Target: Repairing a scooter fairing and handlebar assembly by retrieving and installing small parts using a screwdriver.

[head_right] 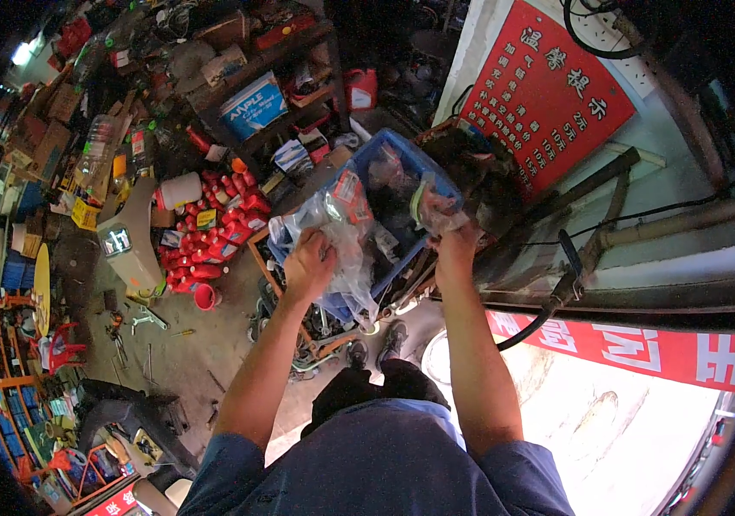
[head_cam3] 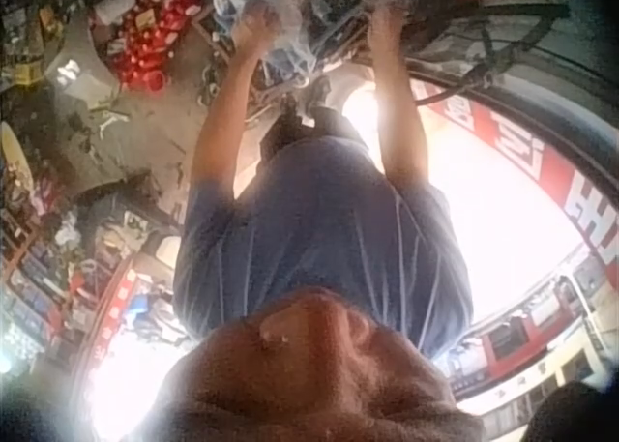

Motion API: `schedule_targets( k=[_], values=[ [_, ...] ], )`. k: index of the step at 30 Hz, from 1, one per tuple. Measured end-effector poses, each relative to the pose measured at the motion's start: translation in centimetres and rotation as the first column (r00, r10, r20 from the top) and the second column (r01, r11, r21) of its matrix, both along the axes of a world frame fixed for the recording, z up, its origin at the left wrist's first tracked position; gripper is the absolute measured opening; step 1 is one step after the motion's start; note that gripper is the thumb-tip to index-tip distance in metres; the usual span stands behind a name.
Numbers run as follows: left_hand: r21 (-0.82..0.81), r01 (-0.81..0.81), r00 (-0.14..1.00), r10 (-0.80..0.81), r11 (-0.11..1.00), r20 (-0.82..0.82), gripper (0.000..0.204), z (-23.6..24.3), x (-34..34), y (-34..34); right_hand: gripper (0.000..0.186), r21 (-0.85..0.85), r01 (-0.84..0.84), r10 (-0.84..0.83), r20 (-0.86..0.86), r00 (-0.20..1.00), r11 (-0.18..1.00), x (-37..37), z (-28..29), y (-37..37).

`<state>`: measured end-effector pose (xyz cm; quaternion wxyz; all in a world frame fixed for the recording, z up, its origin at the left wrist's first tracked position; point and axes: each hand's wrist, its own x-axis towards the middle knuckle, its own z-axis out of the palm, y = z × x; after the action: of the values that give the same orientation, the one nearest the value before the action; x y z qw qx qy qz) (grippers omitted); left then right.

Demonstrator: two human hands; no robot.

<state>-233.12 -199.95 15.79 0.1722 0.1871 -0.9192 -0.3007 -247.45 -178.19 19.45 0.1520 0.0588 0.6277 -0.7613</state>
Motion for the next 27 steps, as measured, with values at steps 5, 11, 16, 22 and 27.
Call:
schedule_targets(
  k=[5,11,16,22,27],
  values=[
    [0.011,0.021,0.997,-0.020,1.000,-0.073,0.014,0.2,-0.4,0.1,0.016,0.302,0.135,-0.064,-0.234,0.970,0.943,-2.7,-4.4,-0.5],
    [-0.020,-0.008,0.998,0.007,1.000,-0.055,0.014,0.4,-0.2,0.1,0.026,0.652,0.115,0.354,-0.542,0.762,0.750,0.6,-4.1,-3.0],
    [0.061,0.001,1.000,-0.001,0.998,-0.007,0.017,0.7,-0.4,0.2,0.037,0.976,0.044,0.805,-0.200,0.559,0.212,2.0,-4.6,-4.6],
    [0.043,-0.009,0.999,0.010,0.999,-0.031,0.018,0.3,0.1,-0.1,0.029,0.923,-0.108,0.646,-0.170,0.744,0.369,-2.7,-5.1,-4.4],
    [0.036,-0.012,0.996,0.015,0.999,-0.090,0.017,0.2,-0.1,0.0,0.026,0.850,-0.140,0.536,-0.183,0.824,0.507,-4.6,-6.2,-3.8]
  ],
)
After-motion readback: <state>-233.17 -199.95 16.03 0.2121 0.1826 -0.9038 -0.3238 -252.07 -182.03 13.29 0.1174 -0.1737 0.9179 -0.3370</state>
